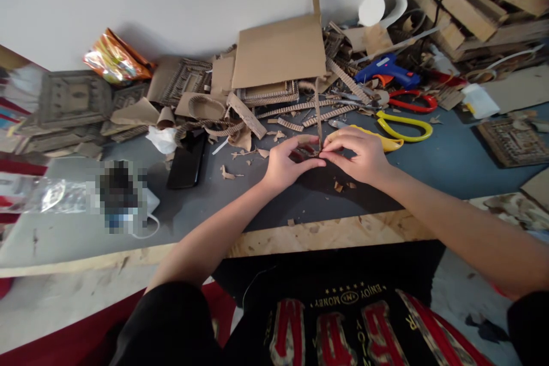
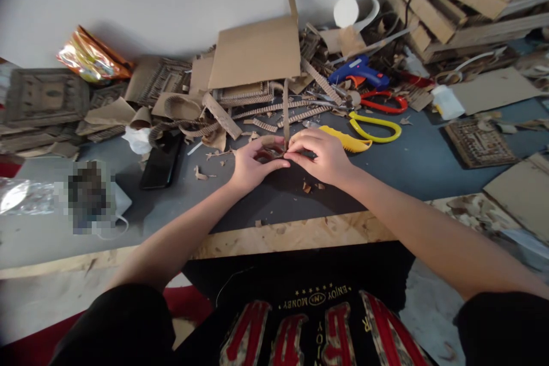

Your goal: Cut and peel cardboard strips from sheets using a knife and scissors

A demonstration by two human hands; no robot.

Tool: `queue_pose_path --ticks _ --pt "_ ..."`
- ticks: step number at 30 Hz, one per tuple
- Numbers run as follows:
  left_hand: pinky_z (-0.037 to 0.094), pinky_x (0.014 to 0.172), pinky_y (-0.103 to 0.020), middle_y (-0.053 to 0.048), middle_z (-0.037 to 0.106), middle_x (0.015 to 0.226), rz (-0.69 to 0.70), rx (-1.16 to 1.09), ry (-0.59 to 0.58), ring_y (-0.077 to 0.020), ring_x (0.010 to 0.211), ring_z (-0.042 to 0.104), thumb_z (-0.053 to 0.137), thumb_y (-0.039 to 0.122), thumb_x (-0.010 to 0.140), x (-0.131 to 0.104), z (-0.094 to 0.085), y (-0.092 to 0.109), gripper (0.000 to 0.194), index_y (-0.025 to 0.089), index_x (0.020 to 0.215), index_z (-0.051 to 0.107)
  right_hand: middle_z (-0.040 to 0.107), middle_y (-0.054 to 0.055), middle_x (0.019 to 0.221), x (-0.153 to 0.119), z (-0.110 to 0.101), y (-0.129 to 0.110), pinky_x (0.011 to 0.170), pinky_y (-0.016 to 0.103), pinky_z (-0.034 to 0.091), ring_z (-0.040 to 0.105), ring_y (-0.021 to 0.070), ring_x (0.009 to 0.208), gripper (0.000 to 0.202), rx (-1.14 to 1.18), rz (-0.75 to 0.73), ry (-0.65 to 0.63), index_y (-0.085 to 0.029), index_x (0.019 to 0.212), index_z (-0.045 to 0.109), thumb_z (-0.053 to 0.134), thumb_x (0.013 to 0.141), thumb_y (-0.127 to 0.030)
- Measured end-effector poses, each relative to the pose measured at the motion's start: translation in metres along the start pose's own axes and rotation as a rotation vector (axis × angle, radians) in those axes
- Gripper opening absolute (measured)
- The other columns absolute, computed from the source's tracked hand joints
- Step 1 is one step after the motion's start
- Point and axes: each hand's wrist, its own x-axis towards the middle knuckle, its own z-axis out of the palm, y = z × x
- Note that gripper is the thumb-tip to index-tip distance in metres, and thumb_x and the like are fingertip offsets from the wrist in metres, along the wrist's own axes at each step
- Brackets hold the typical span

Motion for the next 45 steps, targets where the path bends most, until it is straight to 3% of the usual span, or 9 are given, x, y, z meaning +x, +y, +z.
queue_pose_path --ticks 6,9,24,31,35,40,45 --pt "0.058 0.080 -0.030 -0.007 0.077 0.099 0.195 0.104 -0.020 -0.0191 0.088 0.073 0.079 0.040 0.075 0.000 -0.001 -0.001 0.026 0.023 0.094 0.078 0.070 0.002 0.083 0.000 -0.002 0.005 0.074 0.032 0.052 0.066 0.0164 0.081 0.010 0.100 -0.027 -0.111 -0.022 0.080 0.066 0.066 0.088 -0.027" --pt "0.059 0.080 -0.030 -0.005 0.078 0.097 0.214 0.105 -0.032 -0.0180 0.087 0.073 0.073 0.036 0.081 0.001 -0.001 -0.003 0.016 0.025 0.092 0.079 0.070 0.003 0.085 0.000 -0.003 0.007 0.072 0.031 0.052 0.065 0.0159 0.080 0.009 0.137 -0.011 -0.137 -0.021 0.081 0.065 0.068 0.087 -0.027" --pt "0.061 0.080 -0.029 -0.006 0.078 0.092 0.090 -0.089 -0.053 -0.0187 0.085 0.075 0.081 0.036 0.073 0.008 -0.005 -0.008 0.022 0.020 0.088 0.079 0.057 0.003 0.086 0.001 -0.003 0.012 0.072 0.028 0.046 0.057 0.0139 0.081 0.010 0.161 0.021 -0.207 -0.021 0.086 0.048 0.053 0.094 -0.020" --pt "0.063 0.082 -0.031 -0.005 0.078 0.090 0.039 -0.122 -0.034 -0.0186 0.083 0.075 0.082 0.040 0.071 0.010 -0.005 -0.011 0.026 0.020 0.087 0.079 0.055 0.002 0.083 0.004 -0.007 0.013 0.068 0.028 0.043 0.052 0.0129 0.074 0.013 0.162 0.069 -0.301 -0.021 0.083 0.046 0.049 0.096 -0.024" --pt "0.062 0.085 -0.034 -0.006 0.078 0.093 0.006 -0.126 -0.027 -0.0200 0.086 0.075 0.080 0.044 0.072 0.009 -0.004 -0.011 0.031 0.019 0.090 0.078 0.061 0.002 0.085 0.005 -0.009 0.009 0.070 0.028 0.046 0.057 0.0133 0.076 0.013 0.110 0.093 -0.248 -0.021 0.085 0.052 0.053 0.095 -0.029" --pt "0.062 0.085 -0.034 -0.007 0.078 0.094 -0.002 -0.085 0.002 -0.0203 0.087 0.075 0.079 0.040 0.074 0.007 -0.003 -0.011 0.028 0.018 0.090 0.078 0.072 0.006 0.098 0.001 -0.004 0.004 0.077 0.033 0.053 0.068 0.0211 0.090 0.032 -0.058 0.085 -0.037 -0.020 0.098 0.065 0.078 0.075 -0.038" --pt "0.062 0.082 -0.032 -0.007 0.078 0.092 0.052 -0.066 0.019 -0.0186 0.084 0.075 0.078 0.037 0.075 0.007 -0.002 -0.008 0.024 0.018 0.089 0.078 0.076 0.005 0.090 -0.001 0.001 0.001 0.072 0.030 0.057 0.071 0.0171 0.080 0.006 -0.087 0.042 0.041 -0.020 0.083 0.070 0.069 0.084 -0.026"
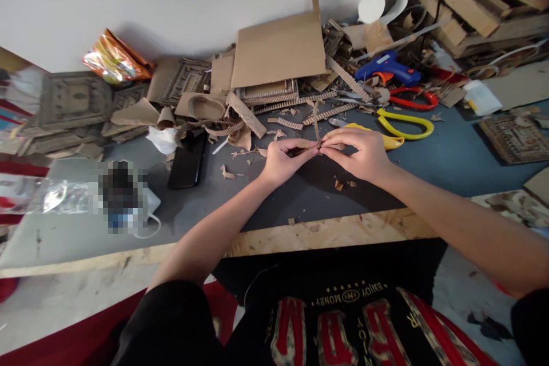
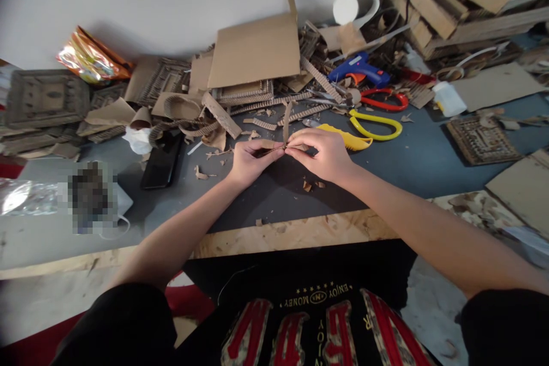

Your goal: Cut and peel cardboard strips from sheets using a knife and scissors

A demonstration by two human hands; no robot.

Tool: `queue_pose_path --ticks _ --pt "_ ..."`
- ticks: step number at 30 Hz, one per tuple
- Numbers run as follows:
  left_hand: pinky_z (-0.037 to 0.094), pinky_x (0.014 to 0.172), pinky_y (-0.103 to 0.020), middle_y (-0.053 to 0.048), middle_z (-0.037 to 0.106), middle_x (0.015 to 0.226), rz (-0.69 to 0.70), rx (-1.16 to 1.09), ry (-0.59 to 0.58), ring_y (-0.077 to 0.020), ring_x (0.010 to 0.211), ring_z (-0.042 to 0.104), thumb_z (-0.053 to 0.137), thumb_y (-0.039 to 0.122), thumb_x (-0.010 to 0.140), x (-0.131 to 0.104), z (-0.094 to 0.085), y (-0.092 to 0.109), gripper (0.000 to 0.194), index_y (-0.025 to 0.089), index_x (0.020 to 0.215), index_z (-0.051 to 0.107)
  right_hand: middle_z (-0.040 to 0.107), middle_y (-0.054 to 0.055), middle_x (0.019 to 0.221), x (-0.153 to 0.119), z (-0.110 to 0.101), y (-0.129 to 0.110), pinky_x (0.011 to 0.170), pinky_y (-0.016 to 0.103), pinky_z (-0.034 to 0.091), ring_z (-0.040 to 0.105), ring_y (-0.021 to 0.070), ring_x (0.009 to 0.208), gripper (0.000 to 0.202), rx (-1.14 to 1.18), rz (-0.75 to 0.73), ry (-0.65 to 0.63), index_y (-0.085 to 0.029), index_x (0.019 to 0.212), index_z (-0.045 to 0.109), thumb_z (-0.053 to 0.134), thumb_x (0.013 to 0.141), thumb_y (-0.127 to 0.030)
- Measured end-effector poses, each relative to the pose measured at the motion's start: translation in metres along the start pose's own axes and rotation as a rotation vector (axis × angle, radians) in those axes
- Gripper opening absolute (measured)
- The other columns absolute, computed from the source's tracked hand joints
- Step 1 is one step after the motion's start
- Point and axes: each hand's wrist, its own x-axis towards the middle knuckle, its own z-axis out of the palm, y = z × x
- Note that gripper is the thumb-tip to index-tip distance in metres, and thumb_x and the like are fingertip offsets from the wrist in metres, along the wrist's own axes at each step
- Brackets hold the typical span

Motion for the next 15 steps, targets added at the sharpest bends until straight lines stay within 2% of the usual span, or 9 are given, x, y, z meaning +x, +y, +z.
queue_pose_path --ticks 5,11,13,15 --pt "0.060 0.081 -0.029 -0.005 0.078 0.090 0.092 0.066 0.013 -0.0170 0.085 0.075 0.073 0.036 0.082 -0.001 0.001 0.005 0.016 0.021 0.082 0.078 0.075 0.005 0.084 0.001 -0.001 -0.002 0.065 0.029 0.056 0.069 0.0158 0.072 0.006 0.016 -0.014 0.026 -0.020 0.076 0.068 0.068 0.082 -0.021" --pt "0.058 0.075 -0.030 -0.005 0.076 0.088 -0.016 0.063 0.378 -0.0148 0.077 0.071 0.062 0.051 0.087 0.005 -0.003 -0.007 0.034 0.020 0.090 0.077 0.074 0.005 0.081 0.001 0.000 0.000 0.066 0.030 0.056 0.070 0.0176 0.074 0.008 -0.005 -0.015 0.077 -0.020 0.073 0.065 0.068 0.081 -0.019" --pt "0.056 0.083 -0.032 -0.007 0.074 0.102 0.055 0.143 0.345 -0.0172 0.093 0.070 0.063 0.054 0.086 0.007 -0.006 -0.008 0.037 0.021 0.097 0.075 0.075 0.005 0.082 0.000 0.001 0.001 0.067 0.030 0.056 0.070 0.0171 0.074 0.008 -0.039 -0.044 0.067 -0.020 0.074 0.065 0.067 0.082 -0.019" --pt "0.054 0.092 -0.035 -0.008 0.069 0.113 0.179 0.283 0.215 -0.0200 0.107 0.065 0.071 0.055 0.078 0.007 -0.007 -0.005 0.041 0.021 0.100 0.074 0.075 0.004 0.084 -0.001 0.002 0.002 0.069 0.030 0.057 0.070 0.0167 0.076 0.007 -0.082 -0.097 0.038 -0.021 0.076 0.066 0.066 0.083 -0.018"
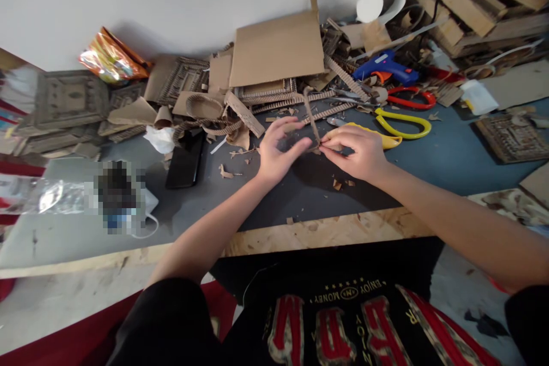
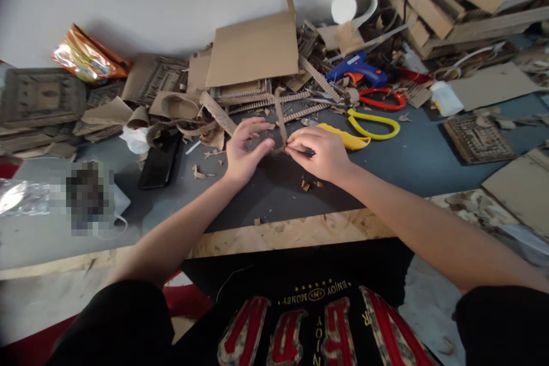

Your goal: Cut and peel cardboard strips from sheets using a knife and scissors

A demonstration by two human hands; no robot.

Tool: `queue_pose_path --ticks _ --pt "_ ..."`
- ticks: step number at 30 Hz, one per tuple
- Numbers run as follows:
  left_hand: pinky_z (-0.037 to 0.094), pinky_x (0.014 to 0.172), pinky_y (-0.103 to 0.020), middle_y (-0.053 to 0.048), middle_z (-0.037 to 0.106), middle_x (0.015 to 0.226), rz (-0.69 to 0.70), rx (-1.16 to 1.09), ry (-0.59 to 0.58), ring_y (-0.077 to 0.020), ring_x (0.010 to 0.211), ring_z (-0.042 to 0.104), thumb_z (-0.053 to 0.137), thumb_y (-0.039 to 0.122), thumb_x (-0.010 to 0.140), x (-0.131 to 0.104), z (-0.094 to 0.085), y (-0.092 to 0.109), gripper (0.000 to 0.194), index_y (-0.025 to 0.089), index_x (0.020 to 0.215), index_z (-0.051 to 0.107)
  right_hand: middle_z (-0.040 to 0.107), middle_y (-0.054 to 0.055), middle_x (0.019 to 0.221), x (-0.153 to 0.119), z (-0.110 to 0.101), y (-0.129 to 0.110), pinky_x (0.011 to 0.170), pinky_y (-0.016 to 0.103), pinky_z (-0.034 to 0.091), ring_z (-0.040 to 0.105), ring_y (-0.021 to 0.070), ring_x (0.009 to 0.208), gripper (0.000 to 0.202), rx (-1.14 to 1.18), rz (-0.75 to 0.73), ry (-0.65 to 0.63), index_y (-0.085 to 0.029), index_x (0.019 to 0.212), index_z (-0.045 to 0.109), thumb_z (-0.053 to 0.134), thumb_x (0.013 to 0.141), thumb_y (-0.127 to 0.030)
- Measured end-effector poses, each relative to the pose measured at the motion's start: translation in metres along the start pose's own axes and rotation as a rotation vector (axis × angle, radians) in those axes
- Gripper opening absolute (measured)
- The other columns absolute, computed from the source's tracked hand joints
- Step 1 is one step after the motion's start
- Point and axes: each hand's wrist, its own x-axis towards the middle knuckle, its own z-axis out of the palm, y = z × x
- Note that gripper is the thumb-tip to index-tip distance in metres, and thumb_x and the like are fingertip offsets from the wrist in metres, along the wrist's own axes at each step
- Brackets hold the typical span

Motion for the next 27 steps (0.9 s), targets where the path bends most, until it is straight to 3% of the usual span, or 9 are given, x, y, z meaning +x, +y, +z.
queue_pose_path --ticks 2,4,10,13,17,23,27 --pt "0.052 0.096 -0.036 -0.008 0.066 0.113 0.133 0.099 -0.102 -0.0205 0.109 0.063 0.078 0.053 0.072 -0.001 -0.001 0.004 0.043 0.021 0.099 0.073 0.075 0.003 0.084 -0.002 0.001 0.001 0.072 0.030 0.057 0.071 0.0167 0.079 0.008 -0.041 -0.063 -0.040 -0.021 0.078 0.066 0.064 0.084 -0.015" --pt "0.052 0.095 -0.036 -0.007 0.066 0.108 0.201 0.151 -0.125 -0.0191 0.105 0.063 0.077 0.050 0.074 -0.002 -0.001 0.007 0.038 0.020 0.097 0.073 0.075 0.002 0.085 -0.003 0.001 0.003 0.074 0.030 0.057 0.070 0.0166 0.081 0.010 -0.071 -0.112 -0.073 -0.020 0.078 0.067 0.063 0.084 -0.014" --pt "0.053 0.092 -0.034 -0.009 0.061 0.118 0.293 0.235 -0.164 -0.0197 0.109 0.060 0.067 0.035 0.087 -0.005 0.002 0.008 0.029 0.020 0.113 0.069 0.075 0.003 0.092 -0.004 -0.002 0.006 0.077 0.031 0.058 0.071 0.0180 0.085 0.011 -0.145 -0.195 -0.099 -0.021 0.086 0.071 0.063 0.086 -0.014" --pt "0.053 0.083 -0.031 -0.008 0.061 0.114 0.274 0.223 -0.202 -0.0191 0.106 0.060 0.065 0.032 0.089 -0.005 0.003 0.009 0.022 0.021 0.105 0.073 0.075 0.002 0.089 -0.004 -0.003 0.005 0.076 0.032 0.058 0.071 0.0179 0.084 0.012 -0.192 -0.179 -0.105 -0.023 0.085 0.071 0.062 0.086 -0.016" --pt "0.052 0.077 -0.029 -0.006 0.059 0.102 0.200 0.194 -0.152 -0.0172 0.096 0.061 0.072 0.038 0.082 -0.004 0.001 0.008 0.019 0.021 0.089 0.076 0.075 0.000 0.086 -0.002 -0.003 0.002 0.072 0.031 0.057 0.071 0.0168 0.080 0.012 -0.180 -0.120 -0.123 -0.024 0.079 0.070 0.062 0.087 -0.018" --pt "0.051 0.086 -0.031 -0.006 0.058 0.096 0.127 0.130 -0.102 -0.0166 0.093 0.059 0.065 0.047 0.086 -0.002 0.000 0.003 0.029 0.020 0.080 0.073 0.076 0.001 0.085 -0.003 -0.001 0.003 0.073 0.031 0.057 0.071 0.0174 0.079 0.010 -0.137 -0.075 -0.100 -0.023 0.076 0.068 0.064 0.084 -0.019" --pt "0.050 0.088 -0.030 -0.007 0.059 0.101 0.005 0.058 0.115 -0.0176 0.098 0.059 0.058 0.053 0.089 -0.001 -0.001 -0.003 0.036 0.019 0.082 0.069 0.075 0.002 0.084 -0.003 0.000 0.006 0.070 0.030 0.057 0.071 0.0173 0.077 0.006 -0.079 0.008 -0.004 -0.021 0.076 0.067 0.066 0.083 -0.021"
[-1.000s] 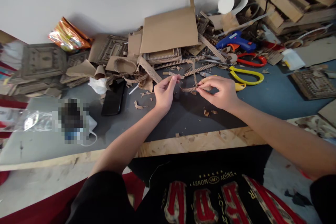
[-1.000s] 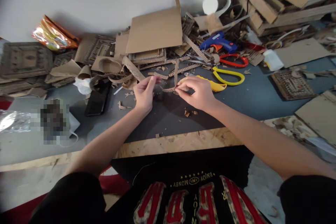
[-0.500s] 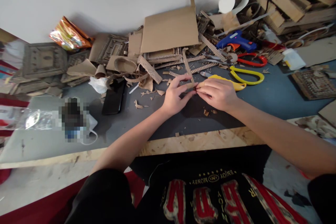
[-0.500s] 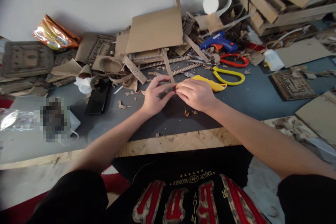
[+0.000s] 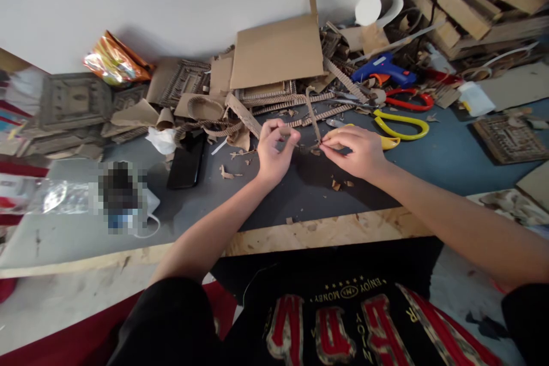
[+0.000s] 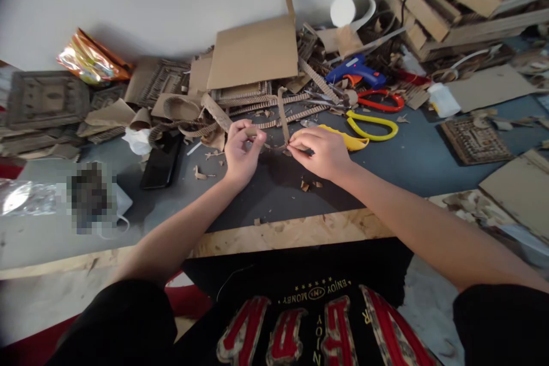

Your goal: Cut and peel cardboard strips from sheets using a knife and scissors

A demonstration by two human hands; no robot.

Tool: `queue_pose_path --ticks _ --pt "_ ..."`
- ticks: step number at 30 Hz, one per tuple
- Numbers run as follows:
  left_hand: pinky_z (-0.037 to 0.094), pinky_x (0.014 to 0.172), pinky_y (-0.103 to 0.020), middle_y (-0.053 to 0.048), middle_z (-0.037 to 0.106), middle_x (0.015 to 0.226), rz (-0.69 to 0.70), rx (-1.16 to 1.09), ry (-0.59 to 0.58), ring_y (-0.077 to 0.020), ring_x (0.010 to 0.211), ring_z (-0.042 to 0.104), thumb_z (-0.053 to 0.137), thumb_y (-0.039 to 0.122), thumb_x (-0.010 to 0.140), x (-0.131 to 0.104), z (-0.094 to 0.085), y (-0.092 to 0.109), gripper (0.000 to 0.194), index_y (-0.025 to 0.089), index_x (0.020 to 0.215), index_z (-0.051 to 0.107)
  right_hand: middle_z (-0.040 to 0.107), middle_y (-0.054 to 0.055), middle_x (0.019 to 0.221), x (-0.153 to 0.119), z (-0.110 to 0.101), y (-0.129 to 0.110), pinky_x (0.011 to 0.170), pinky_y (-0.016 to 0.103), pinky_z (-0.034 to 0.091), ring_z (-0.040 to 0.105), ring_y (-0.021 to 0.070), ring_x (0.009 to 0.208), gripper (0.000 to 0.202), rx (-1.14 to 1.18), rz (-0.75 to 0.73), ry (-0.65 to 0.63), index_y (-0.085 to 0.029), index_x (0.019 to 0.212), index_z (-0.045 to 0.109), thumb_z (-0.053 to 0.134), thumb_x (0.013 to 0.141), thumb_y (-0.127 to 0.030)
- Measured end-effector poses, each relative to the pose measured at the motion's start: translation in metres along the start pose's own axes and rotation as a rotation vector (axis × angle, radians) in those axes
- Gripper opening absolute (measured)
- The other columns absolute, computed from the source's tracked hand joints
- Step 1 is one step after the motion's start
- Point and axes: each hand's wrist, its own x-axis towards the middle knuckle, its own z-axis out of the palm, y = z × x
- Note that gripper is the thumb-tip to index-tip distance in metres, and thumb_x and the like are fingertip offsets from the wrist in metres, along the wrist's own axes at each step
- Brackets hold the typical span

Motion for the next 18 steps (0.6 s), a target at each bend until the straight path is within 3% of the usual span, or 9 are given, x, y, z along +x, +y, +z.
queue_pose_path --ticks 2,5,7,8,11,15,18 --pt "0.048 0.095 -0.033 -0.009 0.061 0.112 -0.022 -0.071 0.035 -0.0195 0.110 0.059 0.050 0.056 0.092 0.000 -0.001 -0.001 0.039 0.020 0.093 0.068 0.075 0.003 0.083 0.001 0.000 0.000 0.068 0.031 0.057 0.071 0.0178 0.076 0.008 0.028 0.064 0.028 -0.021 0.075 0.066 0.067 0.083 -0.023" --pt "0.047 0.100 -0.038 -0.014 0.058 0.134 0.012 -0.132 -0.224 -0.0254 0.126 0.055 0.054 0.062 0.087 -0.001 -0.003 0.004 0.052 0.021 0.118 0.061 0.075 0.004 0.083 0.003 -0.001 -0.003 0.068 0.031 0.056 0.070 0.0181 0.075 0.008 0.060 0.144 0.015 -0.021 0.076 0.067 0.066 0.084 -0.024" --pt "0.048 0.102 -0.040 -0.016 0.057 0.137 0.071 -0.100 -0.377 -0.0279 0.129 0.055 0.067 0.062 0.078 -0.003 -0.002 0.009 0.064 0.019 0.125 0.059 0.074 0.003 0.083 0.003 -0.001 -0.005 0.067 0.030 0.055 0.069 0.0171 0.074 0.008 0.095 0.144 -0.013 -0.020 0.078 0.068 0.066 0.084 -0.024" --pt "0.048 0.104 -0.041 -0.016 0.059 0.136 0.109 -0.074 -0.400 -0.0276 0.127 0.056 0.072 0.059 0.075 -0.004 -0.001 0.012 0.064 0.019 0.123 0.060 0.074 0.003 0.083 0.003 -0.001 -0.005 0.066 0.029 0.054 0.069 0.0166 0.074 0.007 0.118 0.130 -0.032 -0.020 0.079 0.068 0.066 0.084 -0.024" --pt "0.048 0.105 -0.041 -0.014 0.064 0.130 0.167 0.009 -0.351 -0.0241 0.120 0.062 0.075 0.048 0.076 -0.007 0.001 0.017 0.045 0.019 0.109 0.067 0.074 0.002 0.083 0.002 0.000 -0.006 0.069 0.029 0.055 0.069 0.0163 0.077 0.006 0.179 0.092 -0.092 -0.021 0.081 0.068 0.066 0.085 -0.023" --pt "0.053 0.098 -0.039 -0.012 0.069 0.122 0.103 0.038 -0.255 -0.0219 0.110 0.068 0.077 0.043 0.075 -0.008 -0.001 0.020 0.033 0.019 0.097 0.068 0.074 0.003 0.085 0.002 0.000 -0.007 0.068 0.029 0.054 0.069 0.0166 0.078 0.007 0.204 0.117 -0.109 -0.020 0.082 0.068 0.064 0.086 -0.024" --pt "0.053 0.097 -0.039 -0.009 0.073 0.114 0.097 0.012 -0.286 -0.0215 0.110 0.068 0.076 0.040 0.077 -0.007 -0.001 0.021 0.024 0.019 0.080 0.066 0.074 0.003 0.084 0.003 -0.001 -0.008 0.066 0.029 0.053 0.068 0.0161 0.076 0.009 0.195 0.127 -0.113 -0.020 0.080 0.068 0.065 0.086 -0.025"
